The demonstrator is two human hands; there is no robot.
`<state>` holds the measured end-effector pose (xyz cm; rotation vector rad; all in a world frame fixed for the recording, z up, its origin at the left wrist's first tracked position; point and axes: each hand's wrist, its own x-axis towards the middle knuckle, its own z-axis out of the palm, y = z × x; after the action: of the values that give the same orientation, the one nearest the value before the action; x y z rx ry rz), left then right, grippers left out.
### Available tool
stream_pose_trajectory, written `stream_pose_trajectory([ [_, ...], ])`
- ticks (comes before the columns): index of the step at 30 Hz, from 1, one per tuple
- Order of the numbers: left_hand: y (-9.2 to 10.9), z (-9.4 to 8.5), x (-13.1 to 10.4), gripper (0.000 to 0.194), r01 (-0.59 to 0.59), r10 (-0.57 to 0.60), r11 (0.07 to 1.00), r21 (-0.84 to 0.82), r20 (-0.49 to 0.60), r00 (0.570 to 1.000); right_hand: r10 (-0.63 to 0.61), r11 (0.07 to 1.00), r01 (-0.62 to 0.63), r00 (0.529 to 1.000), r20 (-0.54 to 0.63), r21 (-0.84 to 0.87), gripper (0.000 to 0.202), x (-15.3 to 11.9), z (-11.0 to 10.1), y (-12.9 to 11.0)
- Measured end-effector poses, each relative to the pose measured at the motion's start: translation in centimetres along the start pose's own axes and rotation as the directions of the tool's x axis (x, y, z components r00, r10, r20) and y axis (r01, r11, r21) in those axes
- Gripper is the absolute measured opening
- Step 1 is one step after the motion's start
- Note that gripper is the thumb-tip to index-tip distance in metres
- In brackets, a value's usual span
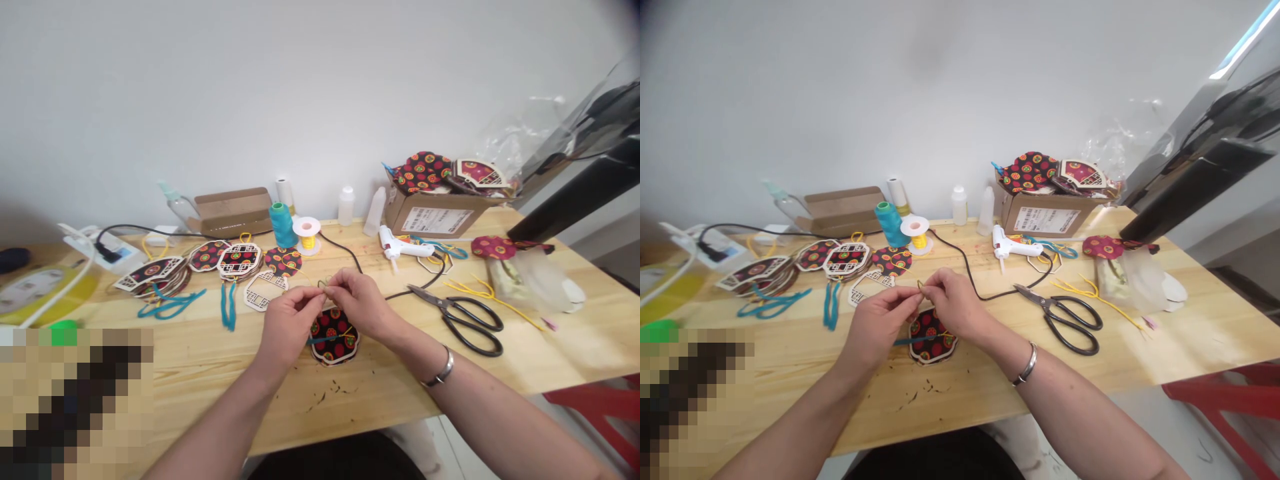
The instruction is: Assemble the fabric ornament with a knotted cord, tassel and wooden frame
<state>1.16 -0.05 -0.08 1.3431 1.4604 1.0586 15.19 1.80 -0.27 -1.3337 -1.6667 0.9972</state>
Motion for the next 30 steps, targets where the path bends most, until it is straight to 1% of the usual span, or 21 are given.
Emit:
stream_pose_trajectory([
  [4, -0.4, -0.1, 0.1, 0.013, 0.018, -0.016, 0.998, -0.062, 0.026, 1.000, -0.002, 1.000, 0.002, 1.000, 0.005, 0.008, 0.012, 0.0, 0.0, 0.0],
  [11, -0.9, 0.0, 0.4, 0.017, 0.143, -0.116, 0.954, -0.263, 0.115, 0.987, -0.021, 0.999, 0.021, 0.999, 0.025, 0.031, 0.013, 0.1, -0.3, -0.1],
  [16, -0.7, 0.1, 0.4, 0.017, 0.199, -0.154, 0.921, -0.334, 0.158, 0.975, -0.022, 0.993, 0.015, 0.998, 0.057, 0.114, 0.013, 0.2, -0.5, 0.0],
  [26, -0.3, 0.0, 0.2, 0.017, 0.196, -0.143, 0.911, -0.363, 0.168, 0.975, 0.026, 0.974, -0.054, 0.991, 0.129, 0.220, 0.014, 0.3, -0.7, -0.2],
  [30, -0.3, 0.1, 0.4, 0.017, 0.199, -0.151, 0.897, -0.395, 0.149, 0.977, 0.046, 0.952, -0.103, 0.978, 0.201, 0.287, 0.016, 0.3, -1.2, -0.4],
])
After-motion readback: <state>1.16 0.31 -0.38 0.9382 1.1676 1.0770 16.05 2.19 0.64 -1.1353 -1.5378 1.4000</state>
